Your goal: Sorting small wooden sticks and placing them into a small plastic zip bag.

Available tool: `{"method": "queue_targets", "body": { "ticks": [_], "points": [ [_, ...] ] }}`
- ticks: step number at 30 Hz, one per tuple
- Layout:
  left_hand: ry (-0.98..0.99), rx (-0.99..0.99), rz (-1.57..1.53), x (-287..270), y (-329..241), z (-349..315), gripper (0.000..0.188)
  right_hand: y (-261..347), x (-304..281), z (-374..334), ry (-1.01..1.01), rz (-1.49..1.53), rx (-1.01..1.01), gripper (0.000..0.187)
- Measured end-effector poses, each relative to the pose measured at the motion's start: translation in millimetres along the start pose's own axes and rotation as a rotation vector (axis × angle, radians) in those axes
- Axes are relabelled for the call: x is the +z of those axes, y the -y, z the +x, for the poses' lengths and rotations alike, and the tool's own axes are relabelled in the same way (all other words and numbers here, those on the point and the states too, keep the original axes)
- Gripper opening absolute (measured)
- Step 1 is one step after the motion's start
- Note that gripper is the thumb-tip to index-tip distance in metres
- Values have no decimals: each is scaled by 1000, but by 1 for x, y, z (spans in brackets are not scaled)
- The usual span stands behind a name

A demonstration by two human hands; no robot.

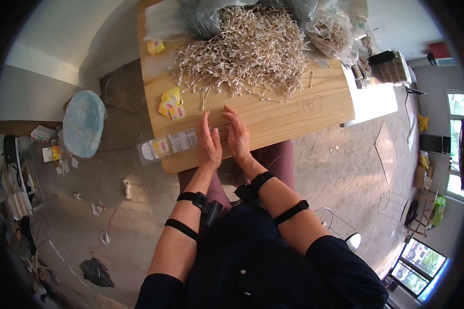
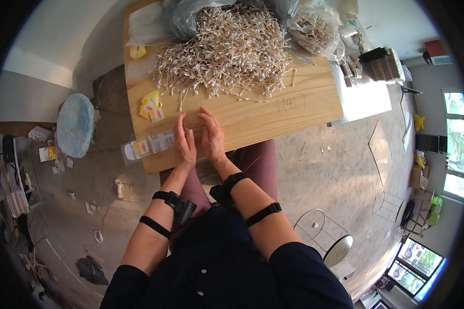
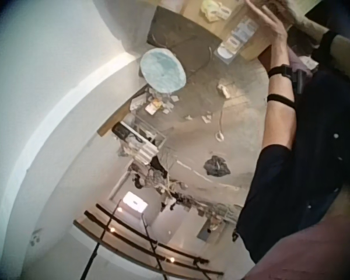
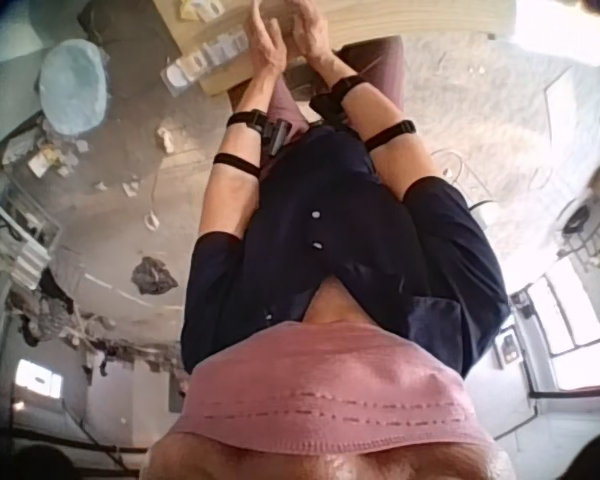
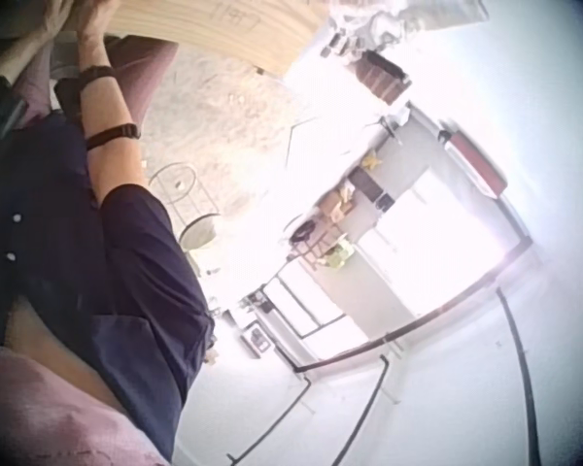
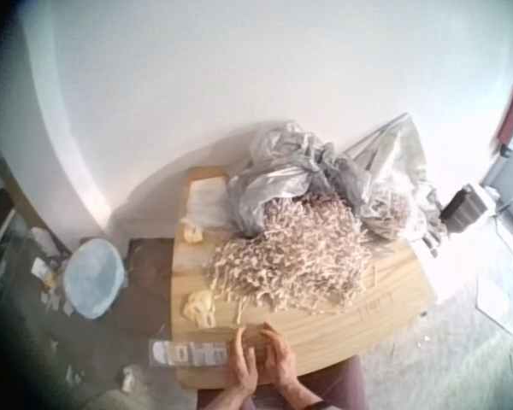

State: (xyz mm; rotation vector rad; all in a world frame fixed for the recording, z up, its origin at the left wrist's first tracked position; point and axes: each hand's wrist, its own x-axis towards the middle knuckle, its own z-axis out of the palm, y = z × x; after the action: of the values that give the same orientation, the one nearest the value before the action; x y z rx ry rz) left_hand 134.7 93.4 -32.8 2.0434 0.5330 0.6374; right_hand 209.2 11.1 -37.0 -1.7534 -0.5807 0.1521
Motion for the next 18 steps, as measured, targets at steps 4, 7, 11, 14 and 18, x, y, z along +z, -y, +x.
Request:
{"method": "queue_targets", "body": {
  "ticks": [4, 7, 11, 14, 18],
  "points": [
    [-76, -57, -35, -1, -1, 2, 50, -7, 4, -1, -71, 42, 37, 34],
    [-101, -91, -28, -2, 0, 5, 48, -6, 5, -3, -104, 30, 30, 32],
    [-6, 40, 51, -1, 1, 11, 53, 1, 6, -1, -37, -6, 26, 30],
    [127, 223, 289, -19, 11, 18, 63, -9, -2, -1, -79, 123, 27, 29],
    [278, 174, 239, -30, 8, 7, 60, -11, -6, -1, -20, 136, 42, 28]
  ]
}}
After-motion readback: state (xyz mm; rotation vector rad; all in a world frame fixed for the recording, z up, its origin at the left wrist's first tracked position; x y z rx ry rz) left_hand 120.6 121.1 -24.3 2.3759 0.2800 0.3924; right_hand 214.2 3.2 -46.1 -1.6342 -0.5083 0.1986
